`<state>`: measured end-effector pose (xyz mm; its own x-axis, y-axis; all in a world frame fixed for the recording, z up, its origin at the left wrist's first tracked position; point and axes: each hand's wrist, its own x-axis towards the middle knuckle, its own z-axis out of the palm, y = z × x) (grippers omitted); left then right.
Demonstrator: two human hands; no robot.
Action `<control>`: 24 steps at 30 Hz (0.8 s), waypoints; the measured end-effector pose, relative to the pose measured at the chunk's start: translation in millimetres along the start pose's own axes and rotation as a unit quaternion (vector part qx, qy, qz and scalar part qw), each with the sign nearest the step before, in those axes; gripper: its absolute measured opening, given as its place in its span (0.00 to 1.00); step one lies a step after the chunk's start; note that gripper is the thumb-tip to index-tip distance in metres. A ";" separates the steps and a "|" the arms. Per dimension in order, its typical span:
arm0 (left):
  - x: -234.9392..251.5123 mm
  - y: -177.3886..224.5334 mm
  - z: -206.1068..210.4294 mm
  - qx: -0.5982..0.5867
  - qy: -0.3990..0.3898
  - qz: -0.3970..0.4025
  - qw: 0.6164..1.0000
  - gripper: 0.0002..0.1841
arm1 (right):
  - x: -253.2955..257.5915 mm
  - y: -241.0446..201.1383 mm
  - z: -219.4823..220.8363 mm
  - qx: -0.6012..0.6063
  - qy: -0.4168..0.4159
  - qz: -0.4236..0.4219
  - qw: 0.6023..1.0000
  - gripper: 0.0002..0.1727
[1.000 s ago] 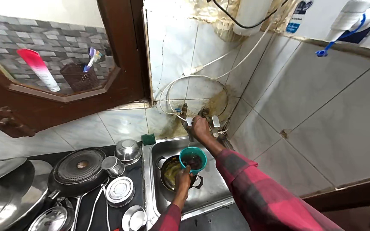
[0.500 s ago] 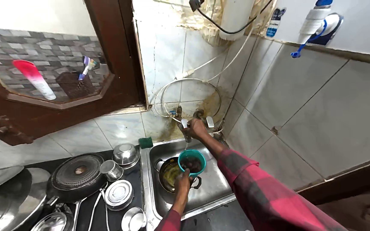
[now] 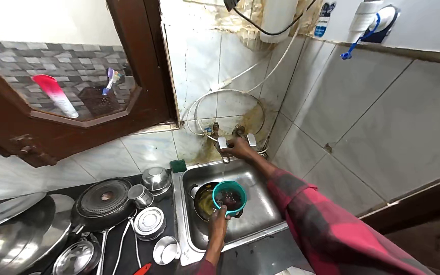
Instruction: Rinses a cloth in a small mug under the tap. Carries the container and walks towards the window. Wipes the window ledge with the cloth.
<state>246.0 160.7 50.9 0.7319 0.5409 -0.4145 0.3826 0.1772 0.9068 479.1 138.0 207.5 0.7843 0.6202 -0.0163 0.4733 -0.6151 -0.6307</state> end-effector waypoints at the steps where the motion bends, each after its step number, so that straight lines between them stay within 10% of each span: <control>1: -4.4 -2.4 -3.2 0.005 0.000 0.002 1.000 0.23 | -8.9 6.3 -2.5 0.023 0.004 -0.005 1.000 0.28; 16: -67.9 -25.3 -48.5 0.054 -0.037 0.006 0.998 0.22 | -324.5 164.6 106.5 0.139 0.036 0.186 0.972 0.15; 24: -86.7 -27.8 -30.6 0.054 -0.103 0.045 0.992 0.22 | -390.3 172.8 98.9 0.146 0.060 0.257 0.953 0.17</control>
<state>154.6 134.0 64.0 0.8617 0.3688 -0.3485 0.3598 0.0403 0.9322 215.1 -162.2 28.1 0.9313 0.2016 -0.3034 -0.1048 -0.6494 -0.7532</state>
